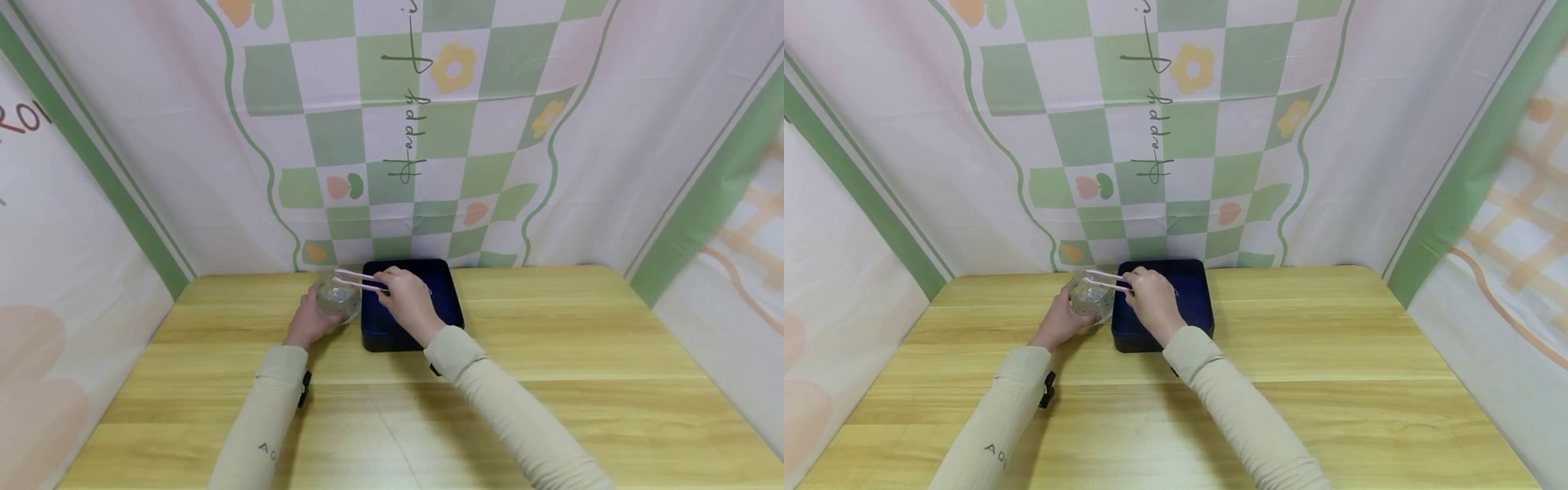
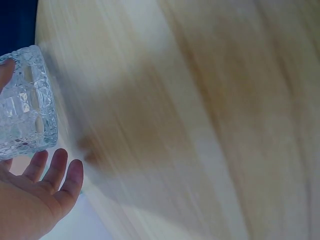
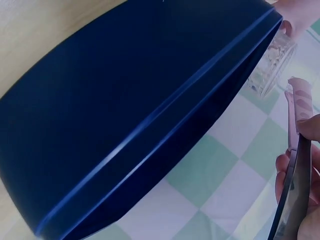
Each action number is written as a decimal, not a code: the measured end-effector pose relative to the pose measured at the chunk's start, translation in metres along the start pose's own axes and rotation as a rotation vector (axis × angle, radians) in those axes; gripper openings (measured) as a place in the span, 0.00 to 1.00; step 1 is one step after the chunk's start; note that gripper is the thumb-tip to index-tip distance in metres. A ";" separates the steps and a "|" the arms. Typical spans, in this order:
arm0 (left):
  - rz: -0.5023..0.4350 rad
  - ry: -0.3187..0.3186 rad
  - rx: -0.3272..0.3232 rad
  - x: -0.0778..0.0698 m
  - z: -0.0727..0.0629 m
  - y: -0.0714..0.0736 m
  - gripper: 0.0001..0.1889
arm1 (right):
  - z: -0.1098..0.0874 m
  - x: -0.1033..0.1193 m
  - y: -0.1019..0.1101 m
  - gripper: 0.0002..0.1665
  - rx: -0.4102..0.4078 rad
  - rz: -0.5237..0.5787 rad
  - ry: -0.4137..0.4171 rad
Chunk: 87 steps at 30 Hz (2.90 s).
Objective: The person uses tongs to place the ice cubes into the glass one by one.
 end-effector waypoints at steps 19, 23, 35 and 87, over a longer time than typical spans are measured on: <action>0.004 -0.039 -0.007 0.001 0.004 -0.001 0.50 | -0.002 0.011 -0.011 0.15 0.073 -0.001 0.033; 0.008 -0.031 -0.002 0.001 0.003 -0.001 0.50 | -0.003 0.010 -0.012 0.15 0.070 -0.013 0.039; 0.009 -0.039 -0.012 0.000 0.003 -0.001 0.48 | -0.004 0.010 -0.015 0.17 0.092 -0.013 0.030; 0.057 -0.006 0.034 0.002 -0.005 0.010 0.53 | -0.089 -0.185 0.040 0.27 -0.028 0.076 -0.676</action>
Point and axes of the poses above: each hand's wrist, its own z-axis towards the middle knuckle, its own y-axis out of the back of the hand, x = y × z, the point moved 6 cm from there along z, towards the middle knuckle, and after that the axes turned 5 degrees about y, right-handed, at the moved point
